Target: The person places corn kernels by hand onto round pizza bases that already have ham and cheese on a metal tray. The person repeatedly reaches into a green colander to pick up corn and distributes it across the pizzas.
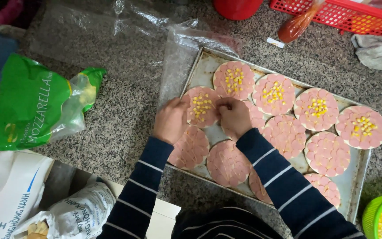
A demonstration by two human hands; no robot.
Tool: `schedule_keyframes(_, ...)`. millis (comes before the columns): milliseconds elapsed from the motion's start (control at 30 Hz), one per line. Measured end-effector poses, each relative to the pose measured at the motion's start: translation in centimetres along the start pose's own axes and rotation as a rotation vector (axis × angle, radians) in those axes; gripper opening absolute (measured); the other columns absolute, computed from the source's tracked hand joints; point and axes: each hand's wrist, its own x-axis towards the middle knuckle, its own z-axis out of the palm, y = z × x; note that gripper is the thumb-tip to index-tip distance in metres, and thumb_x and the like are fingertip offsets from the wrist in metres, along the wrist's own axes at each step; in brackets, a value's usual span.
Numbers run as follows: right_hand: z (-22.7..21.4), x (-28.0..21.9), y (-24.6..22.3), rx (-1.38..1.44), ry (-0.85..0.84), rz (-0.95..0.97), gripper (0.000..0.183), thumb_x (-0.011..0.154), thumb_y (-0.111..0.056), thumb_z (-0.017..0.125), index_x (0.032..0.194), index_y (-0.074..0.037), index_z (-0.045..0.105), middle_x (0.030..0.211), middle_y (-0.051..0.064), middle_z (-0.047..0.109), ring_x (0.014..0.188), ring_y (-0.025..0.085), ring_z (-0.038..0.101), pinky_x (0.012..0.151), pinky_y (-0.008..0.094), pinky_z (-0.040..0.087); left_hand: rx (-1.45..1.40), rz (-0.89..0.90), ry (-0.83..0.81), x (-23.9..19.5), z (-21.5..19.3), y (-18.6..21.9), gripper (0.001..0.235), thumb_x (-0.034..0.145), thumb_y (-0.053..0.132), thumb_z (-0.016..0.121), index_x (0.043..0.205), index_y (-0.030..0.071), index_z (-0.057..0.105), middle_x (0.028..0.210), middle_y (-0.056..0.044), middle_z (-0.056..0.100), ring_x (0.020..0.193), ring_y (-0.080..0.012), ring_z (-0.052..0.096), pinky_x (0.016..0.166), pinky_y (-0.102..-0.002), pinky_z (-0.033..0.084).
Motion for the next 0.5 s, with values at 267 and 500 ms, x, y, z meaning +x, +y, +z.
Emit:
schedule_keyframes(267,-0.6,-1.4,-0.7,0.888,-0.3,0.128,0.037,0.099,0.013,0.063,0.134,0.015,0.072,0.11,0.024,0.075,0.094,0.031,0.084,0.082,0.04,0.075,-0.121,-0.07,-0.056,-2.0,-2.6,3.2,0.028,0.105,0.036,0.062,0.126,0.028,0.079,0.127,-0.002,0.072,0.121,-0.038,0.074,0.094,-0.056,0.067)
schedule_keyframes(500,-0.1,-4.4,-3.1,0.814,-0.361,0.154,0.043,0.098,0.005,0.069,0.141,0.011,0.071,0.114,0.024,0.072,0.091,0.035,0.082,0.083,0.052,0.075,-0.13,0.096,0.059,-2.4,-0.4,6.2,0.03,0.107,0.037,0.069,0.132,0.024,0.08,0.129,-0.006,0.075,0.121,-0.0397,0.075,0.094,-0.054,0.068)
